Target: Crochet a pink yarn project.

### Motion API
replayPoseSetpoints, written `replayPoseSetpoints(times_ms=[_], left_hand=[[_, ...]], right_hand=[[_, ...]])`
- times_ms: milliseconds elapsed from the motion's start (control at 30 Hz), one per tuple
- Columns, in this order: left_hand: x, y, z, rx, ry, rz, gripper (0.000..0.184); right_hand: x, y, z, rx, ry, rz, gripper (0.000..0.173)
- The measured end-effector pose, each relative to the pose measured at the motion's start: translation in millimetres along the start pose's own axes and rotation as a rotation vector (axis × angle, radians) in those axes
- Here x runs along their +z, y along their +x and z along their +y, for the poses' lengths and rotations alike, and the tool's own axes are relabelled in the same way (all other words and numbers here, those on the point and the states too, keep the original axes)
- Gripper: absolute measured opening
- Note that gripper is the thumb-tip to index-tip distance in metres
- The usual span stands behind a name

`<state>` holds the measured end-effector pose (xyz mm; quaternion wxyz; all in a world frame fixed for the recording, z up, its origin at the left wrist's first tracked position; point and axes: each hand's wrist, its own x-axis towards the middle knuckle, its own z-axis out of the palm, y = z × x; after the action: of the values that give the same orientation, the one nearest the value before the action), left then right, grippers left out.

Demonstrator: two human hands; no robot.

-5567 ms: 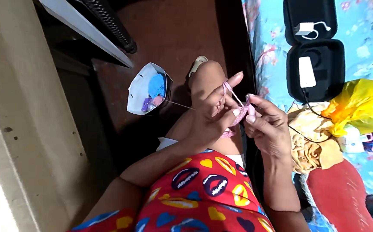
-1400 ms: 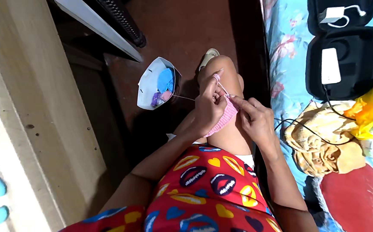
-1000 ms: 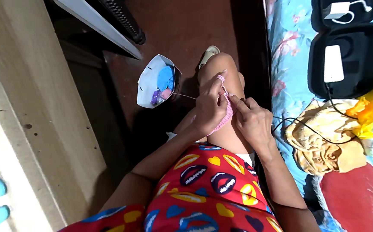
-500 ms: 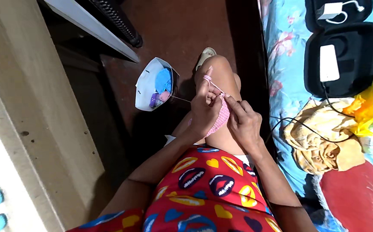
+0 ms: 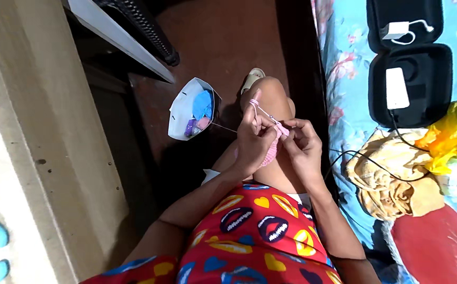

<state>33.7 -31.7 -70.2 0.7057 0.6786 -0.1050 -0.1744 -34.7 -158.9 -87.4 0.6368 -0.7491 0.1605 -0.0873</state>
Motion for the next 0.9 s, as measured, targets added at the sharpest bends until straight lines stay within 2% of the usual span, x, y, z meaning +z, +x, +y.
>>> replayPoseSetpoints(times_ms=[100, 167, 267, 367, 500, 600, 700, 900], left_hand=[[-4, 1, 10, -0.037, 0.044, -0.030, 0.084], [-4, 1, 10, -0.012, 0.187, -0.027, 0.086], [-4, -2, 10, 0.042, 0.430, -0.019, 0.089], [-5, -2, 12, 0.104, 0.625, -0.044, 0.082], [-5, 3, 3, 0.256, 0.664, -0.032, 0.072], [-6, 11, -2, 0.203, 0.374, -0.053, 0.073], [-8, 15, 0, 0.160, 0.032, -0.146, 0.075], [-5, 5, 14, 0.138, -0.058, -0.154, 0.077]], right_hand=[[-9, -1, 8, -0.316, -0.397, 0.052, 0.016], [-11, -2, 8, -0.458, -0.571, 0.093, 0.016], [-10, -6, 2, -0.528, -0.753, 0.134, 0.021], [-10, -11, -3, -0.537, -0.855, 0.138, 0.025], [-18, -11, -9, -0.565, -0.903, 0.088, 0.026], [-30, -8, -9, -0.536, -0.745, 0.017, 0.026], [-39, -3, -7, -0.376, -0.402, -0.068, 0.023], [-30, -1, -13, 0.148, 0.470, -0.140, 0.029]])
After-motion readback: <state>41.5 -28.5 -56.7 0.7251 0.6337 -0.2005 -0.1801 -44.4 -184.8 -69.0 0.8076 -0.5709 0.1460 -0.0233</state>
